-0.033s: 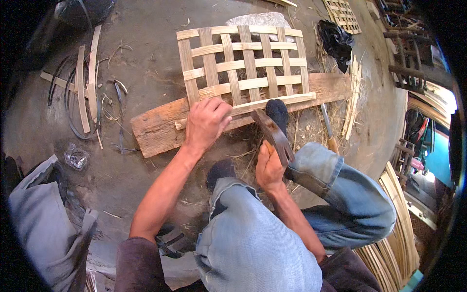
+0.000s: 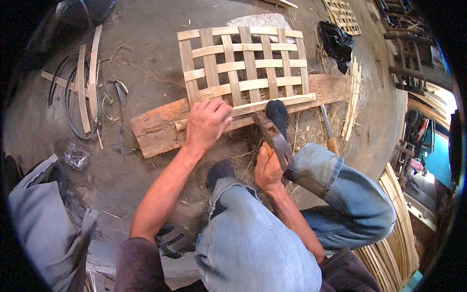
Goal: The person assembles a wooden lattice by placing thin wooden strips across a woven grid and securing them with a hammer and nails. The person repeatedly picks up strips, aligns them, and hammers nails to fasten the pieces together.
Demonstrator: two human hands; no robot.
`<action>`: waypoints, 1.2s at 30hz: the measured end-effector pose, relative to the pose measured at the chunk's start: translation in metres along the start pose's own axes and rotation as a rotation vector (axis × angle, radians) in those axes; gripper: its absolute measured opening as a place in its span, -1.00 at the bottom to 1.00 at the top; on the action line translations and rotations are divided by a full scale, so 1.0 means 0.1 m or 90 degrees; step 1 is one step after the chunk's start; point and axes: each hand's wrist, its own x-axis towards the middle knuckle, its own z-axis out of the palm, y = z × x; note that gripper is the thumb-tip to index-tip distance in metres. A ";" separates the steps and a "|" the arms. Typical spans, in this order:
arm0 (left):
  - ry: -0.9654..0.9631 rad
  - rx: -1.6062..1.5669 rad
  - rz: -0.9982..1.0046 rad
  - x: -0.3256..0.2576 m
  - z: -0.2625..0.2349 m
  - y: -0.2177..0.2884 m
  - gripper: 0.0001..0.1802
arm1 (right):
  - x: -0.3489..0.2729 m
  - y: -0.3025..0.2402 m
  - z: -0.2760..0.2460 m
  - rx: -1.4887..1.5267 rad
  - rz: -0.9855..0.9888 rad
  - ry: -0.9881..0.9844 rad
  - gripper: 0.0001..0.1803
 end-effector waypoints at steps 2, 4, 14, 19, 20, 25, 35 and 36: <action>0.013 -0.002 0.010 0.03 0.01 0.04 -0.72 | 0.04 0.11 0.04 -0.090 0.124 -0.198 -0.77; 0.031 0.008 0.018 0.03 0.02 0.05 -0.71 | -0.04 0.22 0.08 -0.114 0.130 -0.177 -0.78; 0.039 0.003 0.024 0.05 0.04 0.01 -0.72 | -0.21 0.26 0.21 -0.034 0.065 0.014 -0.80; 0.038 0.004 0.022 0.09 0.03 -0.02 -0.72 | 0.04 0.20 0.30 -0.057 0.194 -0.145 -0.76; 0.039 0.005 0.024 0.09 0.02 -0.03 -0.72 | 0.03 0.18 0.29 -0.051 0.162 -0.090 -0.77; 0.053 0.022 0.011 0.08 0.03 0.04 -0.60 | -0.03 0.20 0.30 -0.069 0.183 -0.088 -0.77; 0.075 -0.015 0.016 0.08 0.05 -0.06 -0.47 | 0.19 0.12 0.18 -0.068 0.261 -0.183 -0.76; 0.071 -0.015 0.014 0.07 0.04 -0.08 -0.46 | 0.13 0.08 0.13 -0.021 0.185 -0.122 -0.74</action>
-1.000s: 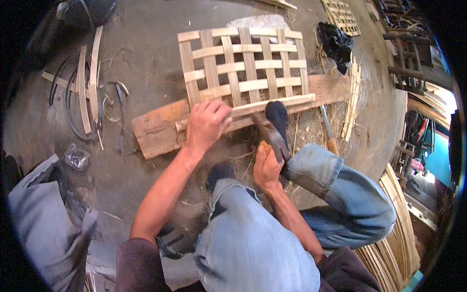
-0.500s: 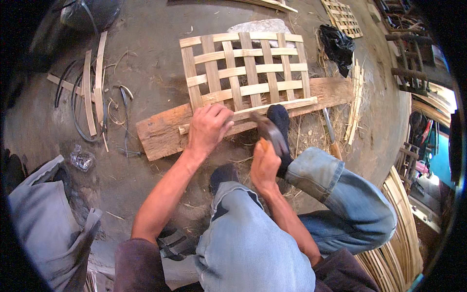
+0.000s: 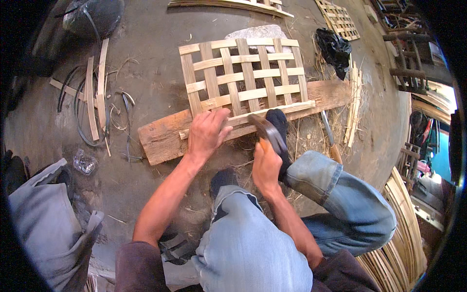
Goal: The person assembles a wooden lattice by placing thin wooden strips across a woven grid and securing them with a hammer and nails. The person repeatedly picks up strips, aligns them, and hammers nails to fasten the pieces together.
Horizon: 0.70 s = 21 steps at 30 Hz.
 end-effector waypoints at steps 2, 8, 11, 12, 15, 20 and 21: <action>-0.007 -0.004 -0.004 -0.03 0.04 0.05 -0.44 | -0.21 0.15 0.03 0.022 -0.054 0.064 -0.77; -0.010 0.011 -0.002 -0.04 0.02 0.04 -0.42 | -0.01 -0.10 0.02 -0.049 -0.014 -0.018 -0.76; 0.007 0.000 0.002 -0.01 0.05 0.07 -0.43 | 0.04 0.00 0.07 -0.086 0.022 -0.028 -0.76; 0.009 -0.006 0.000 -0.01 0.06 0.07 -0.43 | 0.08 0.01 0.08 -0.127 0.098 -0.096 -0.75; 0.008 -0.004 0.001 -0.03 0.03 0.03 -0.44 | 0.11 -0.23 0.00 -0.076 -0.025 0.006 -0.77; 0.013 -0.001 0.001 0.00 0.04 0.04 -0.44 | 0.19 -0.20 0.03 -0.132 0.111 -0.132 -0.79; 0.011 -0.008 0.004 -0.01 0.03 0.04 -0.44 | 0.12 -0.24 -0.01 -0.071 0.062 -0.064 -0.79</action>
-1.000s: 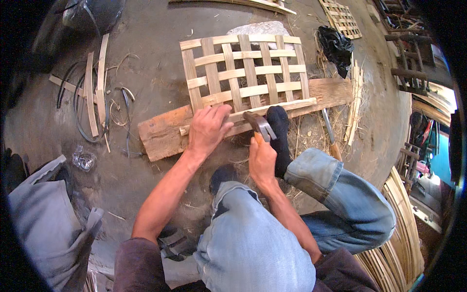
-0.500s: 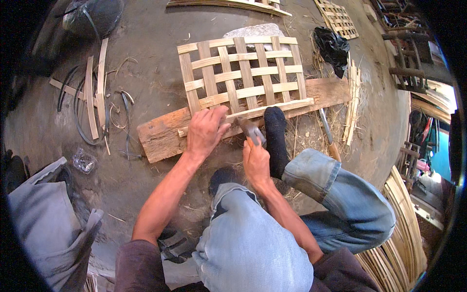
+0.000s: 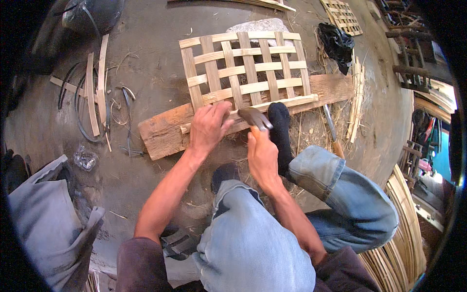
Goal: The person assembles a wooden lattice by placing thin wooden strips across a woven grid and securing them with a hammer and nails. The person repeatedly picks up strips, aligns them, and hammers nails to fasten the pieces together.
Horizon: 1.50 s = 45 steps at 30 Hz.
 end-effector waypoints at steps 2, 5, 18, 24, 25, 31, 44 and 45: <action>-0.005 -0.003 -0.005 -0.02 0.02 0.00 -0.44 | -0.06 0.08 0.05 0.006 -0.084 0.072 -0.79; -0.008 0.002 -0.006 -0.01 0.04 0.00 -0.45 | 0.11 0.12 0.11 -0.074 0.012 -0.020 -0.79; -0.009 0.074 0.039 0.01 -0.03 0.06 -0.59 | 0.84 0.03 -0.65 0.013 -0.079 0.275 -0.61; -0.064 0.137 0.064 0.01 0.00 0.07 -0.67 | 1.82 0.39 -1.53 -0.201 -0.123 0.102 -0.40; -0.067 0.135 0.065 0.02 0.02 0.08 -0.67 | 1.84 0.46 -1.68 -0.261 -0.128 0.051 -0.40; -0.010 0.153 0.066 0.03 -0.07 0.09 -0.75 | 0.94 1.21 -2.18 -0.300 -0.191 -0.162 -0.70; -0.024 0.132 -0.085 -0.30 -0.33 0.55 -0.61 | 0.80 2.55 -1.50 -0.139 -0.222 0.187 -0.73; -0.016 0.130 -0.105 -0.33 -0.33 0.58 -0.61 | 1.21 2.44 -1.65 -0.063 -0.244 0.216 -0.77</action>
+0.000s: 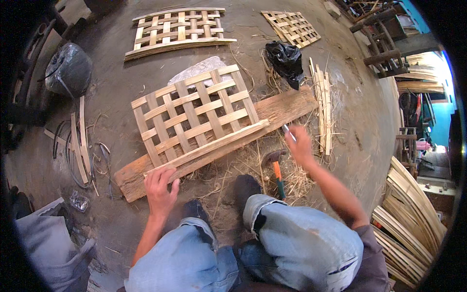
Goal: The person assembles a wooden lattice by placing thin wooden strips across a woven grid and securing them with a hammer and nails. The person repeatedly picks up strips, aligns them, and hammers nails to fasten the pieces together.
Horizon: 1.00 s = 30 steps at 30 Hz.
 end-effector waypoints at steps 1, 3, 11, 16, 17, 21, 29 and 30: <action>0.006 0.010 -0.023 -0.04 -0.05 -0.02 -0.61 | 0.51 -0.08 -0.07 -0.063 0.023 -0.072 -0.83; 0.018 0.005 -0.062 -0.04 -0.02 0.03 -0.62 | 1.37 0.00 -0.14 -0.036 -0.045 0.021 -0.89; 0.032 0.002 -0.135 -0.08 0.01 0.31 -0.66 | 3.04 1.78 0.52 -0.221 -0.112 -0.152 -0.53; 0.036 0.089 -0.241 -0.33 -0.33 0.28 -0.69 | 3.03 2.02 1.32 -0.351 -0.034 -0.233 -0.42; 0.043 0.082 -0.266 -0.37 -0.28 0.28 -0.70 | 3.01 2.24 1.32 -0.292 0.033 -0.195 -0.41; 0.060 0.053 -0.308 -0.35 -0.12 0.27 -0.72 | 3.23 2.97 1.11 -0.284 0.049 -0.156 -0.36; 0.050 0.050 -0.278 -0.19 -0.08 0.25 -0.72 | 2.99 2.16 0.90 -0.449 -0.099 -0.058 -0.45; 0.049 0.036 -0.274 -0.19 -0.05 0.23 -0.72 | 2.97 2.16 0.84 -0.445 -0.126 -0.007 -0.45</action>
